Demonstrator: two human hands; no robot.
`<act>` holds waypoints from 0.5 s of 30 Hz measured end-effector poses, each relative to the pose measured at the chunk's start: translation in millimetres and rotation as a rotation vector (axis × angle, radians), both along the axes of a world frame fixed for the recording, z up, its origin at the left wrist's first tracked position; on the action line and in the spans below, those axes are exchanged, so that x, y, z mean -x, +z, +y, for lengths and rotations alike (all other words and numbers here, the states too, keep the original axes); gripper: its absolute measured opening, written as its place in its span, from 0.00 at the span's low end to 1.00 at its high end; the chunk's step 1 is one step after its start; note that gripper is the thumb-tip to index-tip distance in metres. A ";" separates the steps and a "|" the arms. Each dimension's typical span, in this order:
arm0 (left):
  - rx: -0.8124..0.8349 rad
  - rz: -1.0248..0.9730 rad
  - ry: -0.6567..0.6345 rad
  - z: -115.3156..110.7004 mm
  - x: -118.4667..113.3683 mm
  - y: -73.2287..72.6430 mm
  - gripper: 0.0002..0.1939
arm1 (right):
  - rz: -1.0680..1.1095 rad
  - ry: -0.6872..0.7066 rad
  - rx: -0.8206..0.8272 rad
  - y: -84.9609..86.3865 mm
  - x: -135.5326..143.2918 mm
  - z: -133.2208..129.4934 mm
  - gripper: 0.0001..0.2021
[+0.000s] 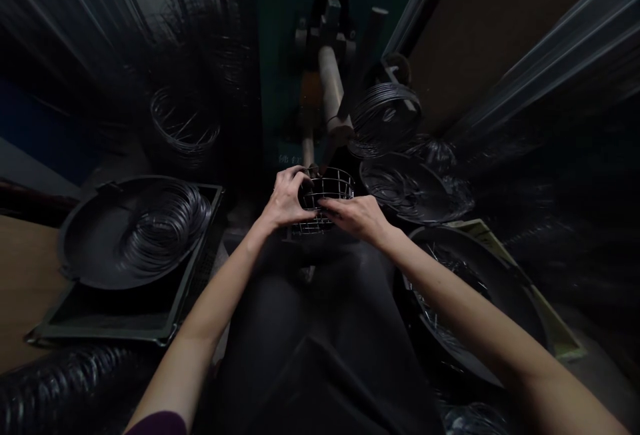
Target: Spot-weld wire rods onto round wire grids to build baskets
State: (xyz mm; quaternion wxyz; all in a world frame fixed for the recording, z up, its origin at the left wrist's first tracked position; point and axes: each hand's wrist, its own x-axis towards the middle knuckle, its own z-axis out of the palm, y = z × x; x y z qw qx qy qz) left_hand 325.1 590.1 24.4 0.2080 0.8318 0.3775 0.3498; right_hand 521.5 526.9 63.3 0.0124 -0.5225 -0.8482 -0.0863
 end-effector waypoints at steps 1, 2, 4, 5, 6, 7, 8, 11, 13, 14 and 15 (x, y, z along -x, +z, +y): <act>0.000 -0.001 0.002 1.5 -0.1 0.1 0.28 | 0.004 0.001 0.002 0.7 0.2 1.8 0.16; 0.000 -0.001 0.006 3.0 -0.2 0.2 0.28 | 0.006 0.002 0.005 1.5 0.6 3.5 0.16; 0.002 0.000 0.011 6.2 -0.5 0.8 0.29 | 0.004 -0.006 0.012 3.8 1.5 6.7 0.16; 0.004 0.001 0.013 7.9 -0.6 1.2 0.29 | 0.002 -0.011 0.017 5.1 2.0 8.3 0.16; 0.006 0.005 0.014 9.6 -0.7 1.7 0.30 | 0.001 -0.018 0.023 6.4 2.5 9.7 0.15; 0.009 0.010 0.012 11.3 -0.7 2.3 0.30 | 0.004 -0.027 0.030 7.5 2.9 10.9 0.15; 0.015 0.015 0.007 12.9 -0.7 2.8 0.30 | 0.010 -0.037 0.035 8.3 3.2 11.6 0.15; 0.039 0.018 0.000 16.0 -0.6 3.6 0.31 | 0.060 -0.055 0.030 6.1 2.4 10.3 0.15; 0.055 -0.007 0.019 16.7 -0.9 3.7 0.34 | 0.131 -0.067 -0.007 -0.3 0.2 6.4 0.15; 0.064 -0.023 0.035 16.8 -1.2 3.9 0.36 | 0.178 -0.079 -0.035 -4.7 -1.2 3.9 0.15; 0.074 -0.039 0.049 17.1 -1.7 4.4 0.37 | 0.227 -0.100 -0.068 -9.5 -2.8 1.7 0.14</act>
